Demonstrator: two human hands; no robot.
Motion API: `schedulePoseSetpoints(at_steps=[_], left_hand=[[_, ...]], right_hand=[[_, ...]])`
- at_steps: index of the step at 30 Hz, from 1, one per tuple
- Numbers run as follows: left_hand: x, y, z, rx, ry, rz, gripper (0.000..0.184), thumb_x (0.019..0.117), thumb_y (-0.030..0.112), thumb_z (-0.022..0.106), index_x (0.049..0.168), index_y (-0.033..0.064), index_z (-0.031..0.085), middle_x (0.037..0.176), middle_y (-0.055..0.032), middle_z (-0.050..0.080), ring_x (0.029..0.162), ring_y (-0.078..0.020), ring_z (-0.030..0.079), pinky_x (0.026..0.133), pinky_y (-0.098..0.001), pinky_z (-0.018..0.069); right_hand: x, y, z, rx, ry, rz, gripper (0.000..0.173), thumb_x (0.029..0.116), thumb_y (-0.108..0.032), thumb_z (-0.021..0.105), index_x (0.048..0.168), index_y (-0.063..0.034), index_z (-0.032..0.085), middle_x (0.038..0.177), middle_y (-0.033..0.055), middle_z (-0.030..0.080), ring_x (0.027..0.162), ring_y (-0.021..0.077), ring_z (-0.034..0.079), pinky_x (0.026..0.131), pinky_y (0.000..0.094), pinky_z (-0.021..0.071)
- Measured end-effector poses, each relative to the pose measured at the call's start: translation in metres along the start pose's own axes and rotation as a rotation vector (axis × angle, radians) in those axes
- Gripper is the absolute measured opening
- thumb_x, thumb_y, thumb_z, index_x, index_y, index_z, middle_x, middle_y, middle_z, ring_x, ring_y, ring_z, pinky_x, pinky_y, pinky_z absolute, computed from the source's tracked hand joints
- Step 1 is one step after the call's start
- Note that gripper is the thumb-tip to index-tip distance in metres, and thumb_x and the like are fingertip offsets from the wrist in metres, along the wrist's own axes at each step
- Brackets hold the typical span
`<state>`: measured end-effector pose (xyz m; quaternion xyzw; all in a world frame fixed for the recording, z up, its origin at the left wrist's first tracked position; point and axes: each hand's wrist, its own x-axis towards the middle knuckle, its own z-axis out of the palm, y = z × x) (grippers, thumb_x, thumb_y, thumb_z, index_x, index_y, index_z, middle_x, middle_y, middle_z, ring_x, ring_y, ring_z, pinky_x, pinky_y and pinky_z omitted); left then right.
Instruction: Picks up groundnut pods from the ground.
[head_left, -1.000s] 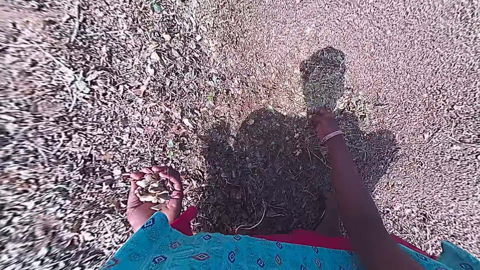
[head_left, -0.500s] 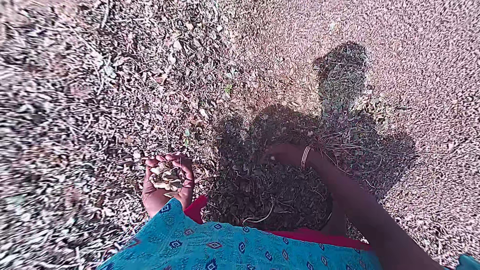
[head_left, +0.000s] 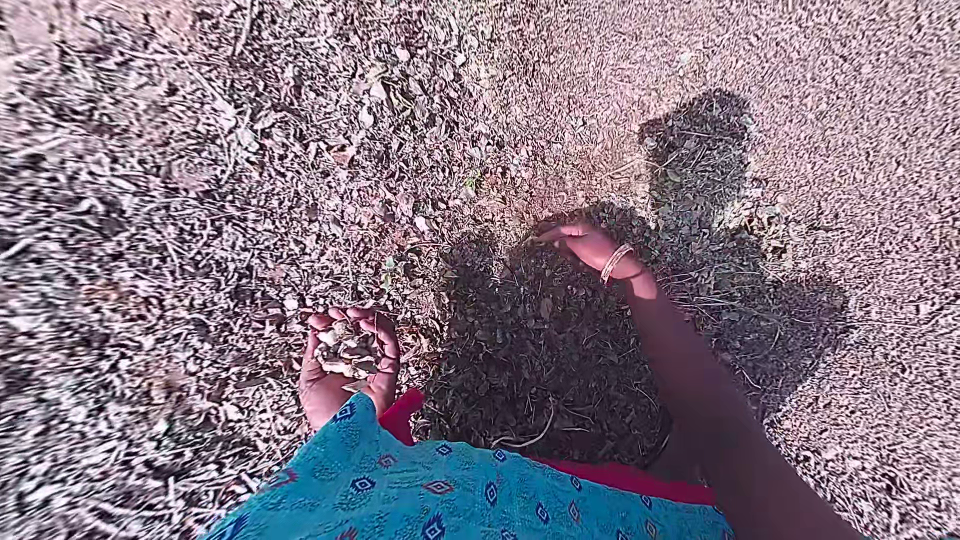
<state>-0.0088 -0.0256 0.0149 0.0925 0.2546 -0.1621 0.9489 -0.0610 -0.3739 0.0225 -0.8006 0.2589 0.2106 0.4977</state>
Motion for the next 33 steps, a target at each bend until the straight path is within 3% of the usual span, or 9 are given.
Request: schedulePoseSetpoints(at_steps=[2, 4, 5, 7, 9, 13, 20, 26, 33], left_hand=[[-0.001, 0.002, -0.003, -0.005, -0.007, -0.022, 0.055, 0.1082, 0.039, 0.026, 0.098, 0.0034, 0.067, 0.101, -0.0133, 0.074, 0.097, -0.0243, 0.075, 0.077, -0.0371, 0.0642], [0.001, 0.002, -0.004, 0.008, 0.006, -0.016, 0.054, 0.1077, 0.039, 0.027, 0.098, 0.0041, 0.066, 0.100, -0.0134, 0.074, 0.096, -0.0246, 0.075, 0.076, -0.0383, 0.0646], [0.002, 0.001, -0.006, 0.017, 0.021, 0.010, 0.052, 0.1077, 0.038, 0.028, 0.098, 0.0048, 0.067, 0.100, -0.0132, 0.074, 0.096, -0.0245, 0.075, 0.076, -0.0394, 0.0647], [0.004, 0.000, -0.009, 0.028, 0.053, 0.051, 0.048, 0.1079, 0.036, 0.030, 0.100, 0.0059, 0.067, 0.102, -0.0126, 0.074, 0.098, -0.0240, 0.075, 0.076, -0.0405, 0.0649], [0.003, -0.003, -0.004, 0.047, 0.074, 0.068, 0.048, 0.1083, 0.036, 0.029, 0.099, 0.0069, 0.066, 0.100, -0.0103, 0.074, 0.097, -0.0220, 0.075, 0.073, -0.0384, 0.0651], [0.000, -0.002, 0.002, 0.014, 0.028, 0.053, 0.049, 0.1082, 0.036, 0.026, 0.098, 0.0065, 0.065, 0.100, -0.0105, 0.074, 0.097, -0.0221, 0.075, 0.073, -0.0372, 0.0648], [0.001, 0.000, 0.000, 0.016, 0.059, 0.028, 0.046, 0.1076, 0.035, 0.031, 0.099, 0.0060, 0.066, 0.102, -0.0114, 0.074, 0.097, -0.0219, 0.075, 0.074, -0.0364, 0.0648], [0.008, 0.010, -0.013, -0.114, -0.068, -0.021, 0.042, 0.1069, 0.031, 0.039, 0.104, 0.0016, 0.068, 0.107, -0.0152, 0.073, 0.105, -0.0267, 0.073, 0.088, -0.0366, 0.0616], [0.008, -0.007, -0.001, 0.040, 0.004, -0.018, 0.052, 0.1084, 0.037, 0.027, 0.096, 0.0061, 0.067, 0.099, -0.0108, 0.073, 0.095, -0.0221, 0.074, 0.077, -0.0350, 0.0634]], right_hand=[[0.002, 0.009, -0.009, 0.095, 0.108, 0.046, 0.033, 0.1069, -0.003, 0.042, 0.131, 0.0010, 0.065, 0.101, 0.0150, 0.067, 0.079, 0.0151, 0.056, 0.075, 0.0330, 0.0478], [0.021, 0.024, -0.021, 0.134, 0.347, 0.073, 0.032, 0.1061, -0.005, 0.045, 0.128, -0.0053, 0.069, 0.083, 0.0067, 0.060, 0.064, 0.0114, 0.051, 0.059, 0.0292, 0.0441], [0.033, 0.029, -0.029, 0.102, 0.444, 0.078, 0.032, 0.1052, -0.007, 0.047, 0.127, -0.0081, 0.070, 0.090, 0.0075, 0.064, 0.069, 0.0132, 0.054, 0.064, 0.0320, 0.0460], [0.053, 0.032, -0.043, -0.052, 0.526, 0.080, 0.034, 0.1044, -0.007, 0.050, 0.131, -0.0094, 0.070, 0.125, 0.0143, 0.071, 0.112, 0.0252, 0.067, 0.100, 0.0458, 0.0492], [0.068, 0.034, -0.049, -0.338, 0.504, 0.145, 0.041, 0.1054, -0.011, 0.048, 0.144, -0.0127, 0.061, 0.138, 0.0194, 0.064, 0.131, 0.0374, 0.060, 0.111, 0.0576, 0.0428], [0.068, 0.039, -0.054, -0.651, 0.443, 0.339, 0.041, 0.1069, -0.015, 0.044, 0.147, -0.0083, 0.049, 0.124, 0.0303, 0.066, 0.116, 0.0511, 0.064, 0.091, 0.0682, 0.0512], [0.053, 0.065, -0.063, -0.447, 0.457, 0.270, 0.030, 0.1048, -0.018, 0.052, 0.125, -0.0074, 0.071, 0.123, 0.0246, 0.070, 0.118, 0.0448, 0.064, 0.098, 0.0670, 0.0471], [0.040, 0.069, -0.049, -0.267, 0.583, 0.198, 0.038, 0.1080, -0.014, 0.042, 0.139, -0.0088, 0.064, 0.135, 0.0218, 0.065, 0.127, 0.0412, 0.061, 0.106, 0.0627, 0.0444], [0.076, 0.033, -0.058, -0.436, 0.565, 0.112, 0.036, 0.1058, -0.014, 0.047, 0.134, -0.0122, 0.069, 0.132, 0.0177, 0.068, 0.126, 0.0375, 0.063, 0.107, 0.0591, 0.0459]])
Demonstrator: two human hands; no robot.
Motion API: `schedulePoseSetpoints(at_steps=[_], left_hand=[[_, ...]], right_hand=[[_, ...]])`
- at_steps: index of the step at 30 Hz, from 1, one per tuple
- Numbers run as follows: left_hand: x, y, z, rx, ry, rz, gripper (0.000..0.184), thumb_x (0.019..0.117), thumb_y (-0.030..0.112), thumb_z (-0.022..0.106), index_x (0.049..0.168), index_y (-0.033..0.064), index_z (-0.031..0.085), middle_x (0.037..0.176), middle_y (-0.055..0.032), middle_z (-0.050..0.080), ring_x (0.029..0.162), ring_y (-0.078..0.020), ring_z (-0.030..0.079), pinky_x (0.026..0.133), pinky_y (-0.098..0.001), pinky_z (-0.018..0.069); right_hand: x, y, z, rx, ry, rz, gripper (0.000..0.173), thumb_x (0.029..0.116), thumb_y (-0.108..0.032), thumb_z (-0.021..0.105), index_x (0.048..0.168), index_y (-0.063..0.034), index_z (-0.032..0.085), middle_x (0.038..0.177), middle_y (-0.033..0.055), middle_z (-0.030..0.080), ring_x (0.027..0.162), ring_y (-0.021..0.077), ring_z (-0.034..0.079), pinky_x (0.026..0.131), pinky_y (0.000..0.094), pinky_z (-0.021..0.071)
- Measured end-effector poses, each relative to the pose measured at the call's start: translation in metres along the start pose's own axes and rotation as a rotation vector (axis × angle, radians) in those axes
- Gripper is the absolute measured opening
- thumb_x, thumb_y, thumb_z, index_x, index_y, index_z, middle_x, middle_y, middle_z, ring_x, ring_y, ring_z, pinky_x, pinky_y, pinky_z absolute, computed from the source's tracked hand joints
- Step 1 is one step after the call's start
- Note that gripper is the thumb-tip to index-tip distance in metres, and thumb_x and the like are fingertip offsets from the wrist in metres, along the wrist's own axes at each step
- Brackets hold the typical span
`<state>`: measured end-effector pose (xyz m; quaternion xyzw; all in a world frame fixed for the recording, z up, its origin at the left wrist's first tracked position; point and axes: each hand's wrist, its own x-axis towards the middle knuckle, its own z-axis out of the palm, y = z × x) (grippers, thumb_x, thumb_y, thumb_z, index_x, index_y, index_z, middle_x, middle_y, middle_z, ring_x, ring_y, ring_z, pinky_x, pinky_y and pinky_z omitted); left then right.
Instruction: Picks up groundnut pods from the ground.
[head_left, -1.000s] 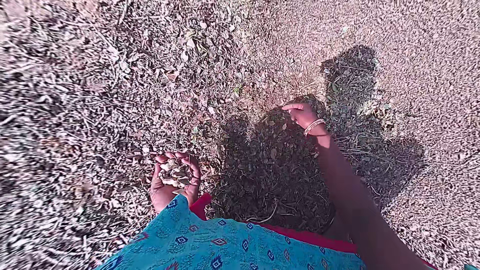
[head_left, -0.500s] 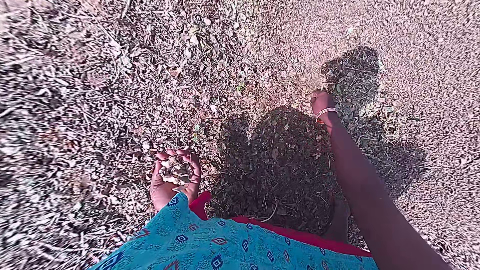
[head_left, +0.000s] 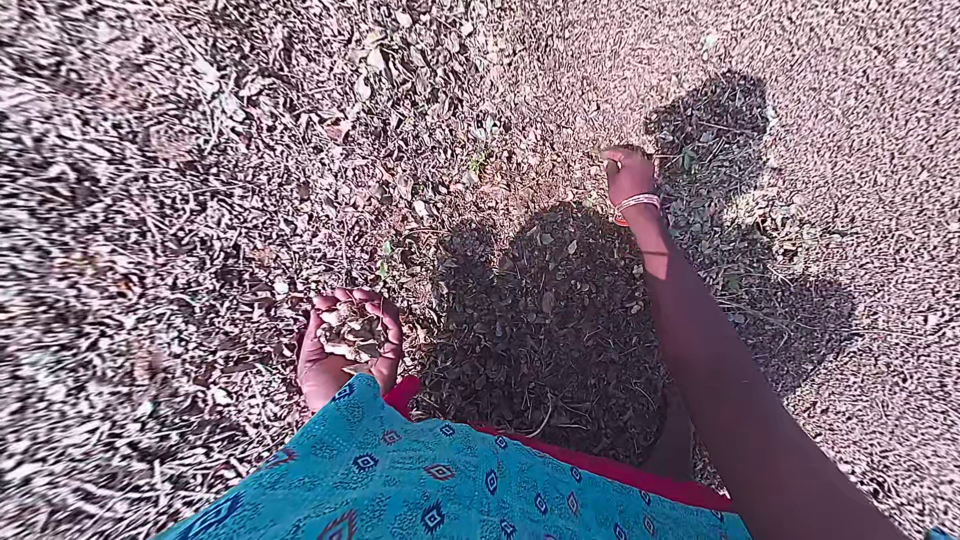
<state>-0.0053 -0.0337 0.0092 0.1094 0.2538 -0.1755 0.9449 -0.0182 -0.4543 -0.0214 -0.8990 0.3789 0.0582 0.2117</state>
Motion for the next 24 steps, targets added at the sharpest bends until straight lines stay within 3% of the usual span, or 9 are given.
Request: schedulePoseSetpoints(at_steps=[4, 6, 8, 11, 14, 17, 19, 22, 24], left_hand=[[0.001, 0.003, -0.002, -0.114, -0.073, -0.062, 0.046, 0.1067, 0.034, 0.036, 0.099, 0.0013, 0.067, 0.104, -0.0153, 0.072, 0.100, -0.0264, 0.073, 0.082, -0.0357, 0.0630], [0.001, 0.005, -0.003, -0.122, -0.114, -0.058, 0.048, 0.1069, 0.034, 0.034, 0.101, 0.0005, 0.068, 0.106, -0.0158, 0.072, 0.102, -0.0260, 0.073, 0.085, -0.0346, 0.0618], [0.000, 0.006, -0.007, -0.091, -0.102, -0.037, 0.047, 0.1072, 0.034, 0.034, 0.100, 0.0027, 0.068, 0.105, -0.0137, 0.073, 0.102, -0.0239, 0.073, 0.085, -0.0338, 0.0619], [0.004, 0.009, -0.017, -0.111, -0.167, -0.099, 0.043, 0.1057, 0.030, 0.039, 0.103, -0.0002, 0.070, 0.108, -0.0177, 0.072, 0.105, -0.0287, 0.072, 0.089, -0.0374, 0.0609], [0.003, 0.006, -0.013, -0.066, -0.177, -0.121, 0.045, 0.1060, 0.032, 0.037, 0.102, 0.0008, 0.070, 0.106, -0.0171, 0.072, 0.102, -0.0289, 0.073, 0.086, -0.0376, 0.0615], [0.002, 0.004, -0.011, -0.086, -0.148, -0.116, 0.043, 0.1054, 0.030, 0.039, 0.102, -0.0002, 0.069, 0.108, -0.0172, 0.072, 0.103, -0.0284, 0.072, 0.086, -0.0366, 0.0618], [0.001, 0.003, -0.009, -0.088, -0.129, -0.100, 0.045, 0.1064, 0.032, 0.036, 0.103, -0.0005, 0.068, 0.108, -0.0178, 0.072, 0.103, -0.0285, 0.073, 0.085, -0.0366, 0.0625], [0.007, 0.011, -0.019, -0.142, -0.188, -0.106, 0.042, 0.1038, 0.030, 0.040, 0.105, -0.0019, 0.067, 0.110, -0.0191, 0.071, 0.103, -0.0308, 0.072, 0.085, -0.0373, 0.0622], [0.012, 0.023, -0.034, -0.229, -0.242, -0.174, 0.037, 0.1007, 0.024, 0.049, 0.111, -0.0056, 0.068, 0.117, -0.0232, 0.070, 0.111, -0.0353, 0.070, 0.092, -0.0413, 0.0601]], right_hand=[[0.009, 0.011, -0.001, 0.035, -0.022, 0.004, 0.029, 0.1045, -0.014, 0.052, 0.127, -0.0028, 0.067, 0.121, 0.0218, 0.070, 0.114, 0.0363, 0.067, 0.101, 0.0548, 0.0504], [0.000, 0.034, -0.006, 0.451, 0.113, 0.008, 0.025, 0.1059, -0.013, 0.049, 0.120, -0.0012, 0.065, 0.085, 0.0066, 0.060, 0.066, 0.0139, 0.055, 0.064, 0.0308, 0.0488], [-0.019, 0.047, -0.018, 0.718, 0.073, 0.091, 0.022, 0.1079, -0.015, 0.047, 0.118, -0.0024, 0.062, 0.068, -0.0041, 0.045, 0.048, 0.0047, 0.042, 0.048, 0.0226, 0.0415], [-0.033, 0.056, -0.024, 0.629, 0.001, 0.157, 0.023, 0.1064, -0.019, 0.055, 0.117, -0.0029, 0.066, 0.079, 0.0003, 0.057, 0.056, 0.0046, 0.046, 0.053, 0.0225, 0.0415], [-0.018, 0.037, -0.017, 0.436, 0.008, 0.095, 0.028, 0.1019, -0.026, 0.065, 0.117, -0.0037, 0.074, 0.104, 0.0120, 0.072, 0.084, 0.0169, 0.064, 0.080, 0.0390, 0.0509], [0.004, 0.008, 0.000, 0.166, -0.013, 0.068, 0.027, 0.1011, -0.021, 0.062, 0.123, -0.0112, 0.075, 0.125, 0.0135, 0.072, 0.120, 0.0298, 0.066, 0.105, 0.0539, 0.0470], [0.016, -0.003, 0.008, 0.003, -0.103, 0.047, 0.032, 0.1005, -0.019, 0.060, 0.131, -0.0116, 0.069, 0.131, 0.0181, 0.068, 0.126, 0.0380, 0.062, 0.105, 0.0618, 0.0458], [0.013, 0.011, -0.001, 0.227, 0.008, 0.007, 0.026, 0.0982, -0.016, 0.063, 0.119, -0.0047, 0.072, 0.116, 0.0154, 0.072, 0.108, 0.0278, 0.068, 0.097, 0.0480, 0.0514], [-0.004, 0.033, -0.016, 0.724, 0.155, 0.033, 0.012, 0.1019, -0.015, 0.060, 0.105, -0.0049, 0.065, 0.077, 0.0023, 0.058, 0.059, 0.0093, 0.052, 0.057, 0.0242, 0.0464]])
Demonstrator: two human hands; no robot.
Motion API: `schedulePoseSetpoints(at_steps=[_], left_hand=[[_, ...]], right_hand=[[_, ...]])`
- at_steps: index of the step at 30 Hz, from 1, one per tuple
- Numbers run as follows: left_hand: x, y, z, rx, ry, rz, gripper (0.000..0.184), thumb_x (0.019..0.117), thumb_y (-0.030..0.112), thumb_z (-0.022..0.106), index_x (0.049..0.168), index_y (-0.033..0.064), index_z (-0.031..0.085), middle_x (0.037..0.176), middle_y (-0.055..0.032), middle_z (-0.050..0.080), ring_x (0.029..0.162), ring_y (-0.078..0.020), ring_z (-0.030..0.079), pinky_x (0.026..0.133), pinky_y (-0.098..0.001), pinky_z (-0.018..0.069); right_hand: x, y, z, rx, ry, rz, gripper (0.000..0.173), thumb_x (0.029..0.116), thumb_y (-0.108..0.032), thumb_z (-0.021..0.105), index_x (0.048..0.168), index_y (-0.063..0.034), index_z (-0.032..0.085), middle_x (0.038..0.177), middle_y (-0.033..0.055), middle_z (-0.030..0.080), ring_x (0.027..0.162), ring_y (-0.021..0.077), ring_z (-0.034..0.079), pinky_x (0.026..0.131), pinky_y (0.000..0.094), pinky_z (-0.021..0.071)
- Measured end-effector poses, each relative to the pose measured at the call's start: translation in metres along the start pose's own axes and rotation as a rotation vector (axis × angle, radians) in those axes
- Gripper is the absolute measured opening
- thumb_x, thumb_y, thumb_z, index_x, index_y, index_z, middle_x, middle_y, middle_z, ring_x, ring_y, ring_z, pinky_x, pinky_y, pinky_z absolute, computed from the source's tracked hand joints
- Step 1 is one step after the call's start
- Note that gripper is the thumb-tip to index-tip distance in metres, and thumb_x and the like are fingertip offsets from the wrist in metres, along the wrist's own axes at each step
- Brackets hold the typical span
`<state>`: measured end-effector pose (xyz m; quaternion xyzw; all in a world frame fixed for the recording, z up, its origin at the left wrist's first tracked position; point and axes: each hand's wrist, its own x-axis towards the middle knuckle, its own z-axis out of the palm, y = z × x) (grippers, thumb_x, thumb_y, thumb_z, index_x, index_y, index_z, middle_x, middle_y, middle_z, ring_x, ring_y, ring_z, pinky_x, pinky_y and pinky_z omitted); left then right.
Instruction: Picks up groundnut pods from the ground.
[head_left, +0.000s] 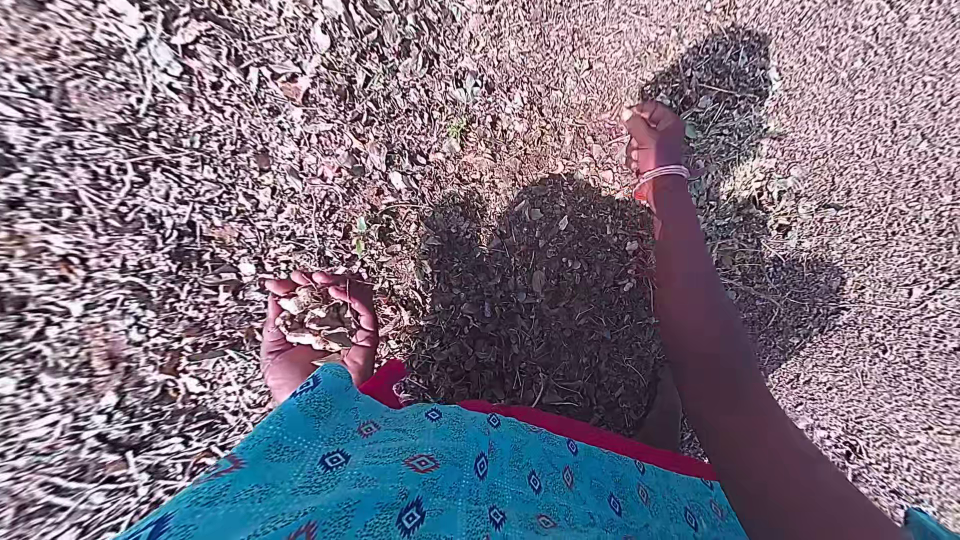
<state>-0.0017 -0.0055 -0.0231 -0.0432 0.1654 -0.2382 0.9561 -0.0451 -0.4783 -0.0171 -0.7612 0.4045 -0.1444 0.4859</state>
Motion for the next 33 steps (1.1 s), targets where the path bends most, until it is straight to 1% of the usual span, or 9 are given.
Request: schedulePoseSetpoints(at_steps=[4, 9, 12, 14, 17, 20, 27, 31, 33], left_hand=[[-0.004, -0.010, 0.022, 0.139, 0.237, 0.128, 0.050, 0.1081, 0.040, 0.028, 0.100, 0.0083, 0.065, 0.103, -0.0127, 0.071, 0.101, -0.0271, 0.072, 0.082, -0.0397, 0.0625], [0.000, -0.016, 0.024, 0.131, 0.264, 0.123, 0.045, 0.1078, 0.037, 0.031, 0.102, 0.0071, 0.065, 0.104, -0.0134, 0.071, 0.102, -0.0271, 0.072, 0.084, -0.0392, 0.0621], [0.001, -0.019, 0.022, 0.143, 0.283, 0.103, 0.045, 0.1078, 0.038, 0.033, 0.104, 0.0069, 0.064, 0.105, -0.0131, 0.071, 0.102, -0.0263, 0.072, 0.085, -0.0388, 0.0619], [0.003, -0.020, 0.022, 0.117, 0.272, 0.088, 0.045, 0.1069, 0.039, 0.034, 0.104, 0.0066, 0.064, 0.106, -0.0133, 0.070, 0.104, -0.0268, 0.071, 0.086, -0.0399, 0.0613], [0.002, -0.015, 0.020, 0.088, 0.209, 0.075, 0.045, 0.1067, 0.037, 0.034, 0.105, 0.0053, 0.065, 0.108, -0.0147, 0.071, 0.106, -0.0287, 0.071, 0.088, -0.0415, 0.0611], [0.000, -0.011, 0.019, 0.109, 0.174, 0.101, 0.047, 0.1061, 0.037, 0.029, 0.104, 0.0062, 0.064, 0.106, -0.0140, 0.069, 0.103, -0.0280, 0.070, 0.086, -0.0402, 0.0608], [0.000, -0.013, 0.018, 0.087, 0.202, 0.094, 0.047, 0.1079, 0.038, 0.030, 0.103, 0.0068, 0.065, 0.108, -0.0138, 0.070, 0.108, -0.0275, 0.070, 0.092, -0.0415, 0.0589], [0.001, -0.013, 0.018, 0.128, 0.183, 0.038, 0.049, 0.1079, 0.040, 0.027, 0.101, 0.0068, 0.063, 0.107, -0.0149, 0.069, 0.105, -0.0290, 0.069, 0.089, -0.0419, 0.0600], [0.003, -0.015, 0.017, 0.116, 0.172, 0.052, 0.048, 0.1079, 0.039, 0.029, 0.102, 0.0067, 0.064, 0.108, -0.0147, 0.069, 0.106, -0.0293, 0.069, 0.092, -0.0429, 0.0587]], right_hand=[[-0.054, 0.002, -0.061, 0.672, -0.041, 0.314, 0.031, 0.1128, -0.034, 0.032, 0.096, -0.0191, 0.054, 0.067, -0.0055, 0.056, 0.052, 0.0067, 0.051, 0.049, 0.0222, 0.0457], [-0.077, 0.023, -0.062, 0.009, -0.185, 0.215, 0.013, 0.1013, -0.008, 0.060, 0.105, -0.0038, 0.072, 0.082, -0.0025, 0.066, 0.060, 0.0000, 0.053, 0.055, 0.0169, 0.0448], [-0.070, 0.031, -0.033, -0.470, -0.229, 0.088, 0.026, 0.0997, -0.021, 0.066, 0.119, -0.0055, 0.075, 0.111, 0.0151, 0.075, 0.099, 0.0247, 0.070, 0.094, 0.0462, 0.0522], [-0.064, 0.040, -0.010, -0.558, -0.242, 0.021, 0.032, 0.0978, -0.020, 0.068, 0.125, -0.0043, 0.072, 0.118, 0.0231, 0.071, 0.109, 0.0378, 0.069, 0.101, 0.0571, 0.0497], [-0.064, 0.043, -0.008, -0.344, -0.160, -0.042, 0.029, 0.0956, -0.015, 0.068, 0.119, 0.0002, 0.073, 0.111, 0.0183, 0.073, 0.096, 0.0265, 0.069, 0.091, 0.0440, 0.0532], [-0.072, 0.039, -0.035, 0.064, -0.106, 0.059, 0.023, 0.0930, -0.004, 0.054, 0.115, -0.0004, 0.059, 0.082, -0.0015, 0.061, 0.060, 0.0014, 0.054, 0.054, 0.0187, 0.0475], [-0.105, 0.043, -0.050, -0.691, -0.424, -0.033, 0.023, 0.0932, -0.010, 0.071, 0.114, -0.0004, 0.076, 0.119, 0.0256, 0.069, 0.113, 0.0415, 0.066, 0.102, 0.0602, 0.0476], [-0.107, 0.043, -0.045, -0.738, -0.467, -0.065, 0.024, 0.0925, -0.007, 0.071, 0.115, -0.0008, 0.076, 0.119, 0.0251, 0.070, 0.112, 0.0401, 0.067, 0.102, 0.0577, 0.0494], [-0.109, 0.045, -0.056, -0.446, -0.360, 0.007, 0.020, 0.0927, -0.006, 0.071, 0.111, 0.0010, 0.074, 0.107, 0.0150, 0.073, 0.090, 0.0222, 0.069, 0.087, 0.0413, 0.0568]])
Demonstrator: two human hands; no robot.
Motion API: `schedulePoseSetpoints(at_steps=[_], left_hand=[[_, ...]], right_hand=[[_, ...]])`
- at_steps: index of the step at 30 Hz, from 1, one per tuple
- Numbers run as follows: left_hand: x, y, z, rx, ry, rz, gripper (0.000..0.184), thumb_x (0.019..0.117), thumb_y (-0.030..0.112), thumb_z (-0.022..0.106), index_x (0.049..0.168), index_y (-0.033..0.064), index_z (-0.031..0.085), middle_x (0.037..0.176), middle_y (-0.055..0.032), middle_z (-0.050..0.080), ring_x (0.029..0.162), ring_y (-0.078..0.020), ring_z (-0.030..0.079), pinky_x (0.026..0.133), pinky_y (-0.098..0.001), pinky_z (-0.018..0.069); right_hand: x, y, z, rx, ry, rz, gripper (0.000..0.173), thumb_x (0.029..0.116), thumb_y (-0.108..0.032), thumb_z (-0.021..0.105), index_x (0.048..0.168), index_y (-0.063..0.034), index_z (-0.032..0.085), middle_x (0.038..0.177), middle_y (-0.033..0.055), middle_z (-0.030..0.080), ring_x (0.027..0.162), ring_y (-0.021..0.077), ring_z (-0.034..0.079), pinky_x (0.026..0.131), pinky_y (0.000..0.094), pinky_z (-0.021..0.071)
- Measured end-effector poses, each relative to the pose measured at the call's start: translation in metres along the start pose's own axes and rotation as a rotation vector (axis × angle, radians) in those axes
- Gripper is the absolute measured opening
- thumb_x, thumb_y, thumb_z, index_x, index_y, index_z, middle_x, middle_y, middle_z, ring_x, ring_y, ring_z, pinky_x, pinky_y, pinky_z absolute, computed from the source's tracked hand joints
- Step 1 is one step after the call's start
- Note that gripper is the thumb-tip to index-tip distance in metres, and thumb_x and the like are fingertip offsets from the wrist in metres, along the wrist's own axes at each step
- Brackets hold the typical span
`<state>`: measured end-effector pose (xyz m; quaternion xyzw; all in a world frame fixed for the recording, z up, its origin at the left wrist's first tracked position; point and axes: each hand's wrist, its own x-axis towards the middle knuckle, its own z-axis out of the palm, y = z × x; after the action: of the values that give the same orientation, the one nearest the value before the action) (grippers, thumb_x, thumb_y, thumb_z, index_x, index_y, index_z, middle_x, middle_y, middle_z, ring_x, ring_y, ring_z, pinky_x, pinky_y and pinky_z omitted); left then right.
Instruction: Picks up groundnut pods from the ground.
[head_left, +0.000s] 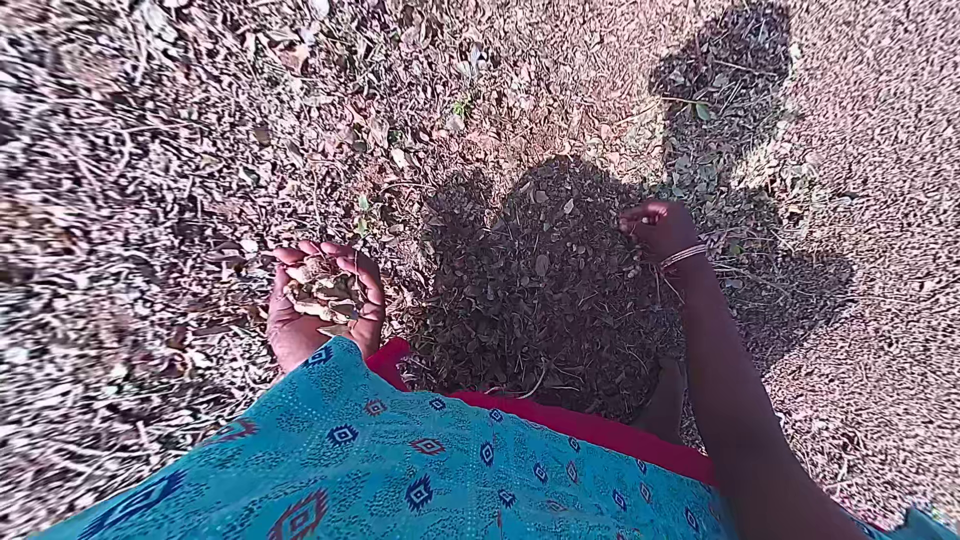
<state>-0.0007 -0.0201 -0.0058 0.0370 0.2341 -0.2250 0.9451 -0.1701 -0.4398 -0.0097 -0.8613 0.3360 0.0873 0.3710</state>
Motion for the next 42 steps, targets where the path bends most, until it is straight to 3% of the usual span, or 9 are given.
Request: schedulePoseSetpoints(at_steps=[2, 5, 10, 12, 14, 17, 26, 36, 42], left_hand=[[0.000, 0.001, -0.001, -0.008, -0.009, 0.011, 0.047, 0.1077, 0.039, 0.030, 0.103, 0.0067, 0.064, 0.109, -0.0142, 0.069, 0.108, -0.0286, 0.068, 0.094, -0.0423, 0.0580], [-0.003, 0.007, -0.001, -0.046, 0.043, 0.021, 0.046, 0.1074, 0.038, 0.034, 0.106, 0.0046, 0.065, 0.110, -0.0156, 0.070, 0.109, -0.0298, 0.069, 0.093, -0.0429, 0.0590], [-0.002, 0.006, -0.001, -0.060, 0.024, 0.015, 0.046, 0.1075, 0.040, 0.031, 0.110, 0.0063, 0.062, 0.111, -0.0135, 0.068, 0.109, -0.0269, 0.068, 0.092, -0.0418, 0.0595], [-0.002, 0.004, 0.002, -0.029, 0.041, 0.039, 0.047, 0.1083, 0.041, 0.030, 0.107, 0.0080, 0.063, 0.109, -0.0123, 0.069, 0.107, -0.0255, 0.069, 0.090, -0.0408, 0.0596], [-0.001, 0.002, 0.004, -0.034, 0.033, 0.037, 0.048, 0.1086, 0.040, 0.029, 0.105, 0.0073, 0.064, 0.108, -0.0131, 0.069, 0.107, -0.0266, 0.069, 0.090, -0.0413, 0.0595], [0.001, 0.000, 0.003, -0.071, 0.007, 0.020, 0.049, 0.1080, 0.041, 0.028, 0.106, 0.0050, 0.062, 0.108, -0.0146, 0.068, 0.107, -0.0277, 0.069, 0.091, -0.0414, 0.0588], [0.004, 0.003, 0.002, -0.024, -0.004, 0.032, 0.050, 0.1082, 0.041, 0.025, 0.108, 0.0066, 0.061, 0.109, -0.0135, 0.068, 0.107, -0.0273, 0.068, 0.091, -0.0415, 0.0591], [0.000, 0.008, -0.009, -0.171, -0.133, -0.033, 0.031, 0.0992, 0.021, 0.053, 0.111, -0.0060, 0.062, 0.117, -0.0229, 0.068, 0.110, -0.0341, 0.070, 0.089, -0.0408, 0.0611], [-0.003, 0.003, 0.000, -0.072, -0.022, 0.015, 0.048, 0.1072, 0.040, 0.030, 0.107, 0.0059, 0.063, 0.110, -0.0145, 0.068, 0.108, -0.0286, 0.068, 0.092, -0.0401, 0.0587]], right_hand=[[-0.005, 0.012, -0.009, 0.541, 0.143, -0.015, 0.015, 0.0942, 0.000, 0.062, 0.107, -0.0026, 0.068, 0.092, 0.0005, 0.069, 0.067, 0.0037, 0.059, 0.062, 0.0212, 0.0526], [-0.011, 0.022, -0.029, 0.920, 0.103, -0.031, 0.024, 0.0938, -0.003, 0.046, 0.105, -0.0161, 0.063, 0.094, -0.0073, 0.068, 0.068, 0.0010, 0.060, 0.059, 0.0182, 0.0517], [-0.014, -0.002, -0.058, 0.081, -0.019, 0.073, 0.015, 0.0997, -0.017, 0.067, 0.104, -0.0053, 0.075, 0.074, -0.0022, 0.063, 0.056, 0.0027, 0.046, 0.054, 0.0233, 0.0415], [-0.012, -0.010, -0.060, -0.277, -0.193, 0.107, 0.026, 0.1047, -0.020, 0.061, 0.118, -0.0030, 0.075, 0.107, 0.0188, 0.073, 0.096, 0.0314, 0.068, 0.090, 0.0543, 0.0506], [-0.011, -0.009, -0.052, -0.468, -0.377, 0.155, 0.031, 0.1047, -0.018, 0.060, 0.130, -0.0031, 0.070, 0.132, 0.0261, 0.066, 0.126, 0.0457, 0.060, 0.109, 0.0667, 0.0394], [-0.013, -0.001, -0.042, -0.518, -0.489, 0.220, 0.035, 0.0989, -0.014, 0.069, 0.131, 0.0004, 0.065, 0.130, 0.0301, 0.064, 0.123, 0.0496, 0.059, 0.105, 0.0688, 0.0415], [-0.030, -0.008, -0.082, -0.467, 0.176, 0.397, 0.036, 0.1061, -0.023, 0.053, 0.138, -0.0094, 0.060, 0.123, 0.0327, 0.065, 0.114, 0.0542, 0.063, 0.093, 0.0743, 0.0450], [-0.009, -0.017, 0.016, -0.423, -0.179, 0.141, 0.029, 0.1042, -0.018, 0.057, 0.126, -0.0004, 0.063, 0.106, 0.0287, 0.070, 0.102, 0.0498, 0.067, 0.087, 0.0692, 0.0500], [-0.022, 0.007, 0.010, 0.644, 0.005, 0.021, 0.021, 0.0973, -0.008, 0.042, 0.109, -0.0085, 0.060, 0.079, -0.0069, 0.061, 0.055, -0.0008, 0.051, 0.048, 0.0168, 0.0430]])
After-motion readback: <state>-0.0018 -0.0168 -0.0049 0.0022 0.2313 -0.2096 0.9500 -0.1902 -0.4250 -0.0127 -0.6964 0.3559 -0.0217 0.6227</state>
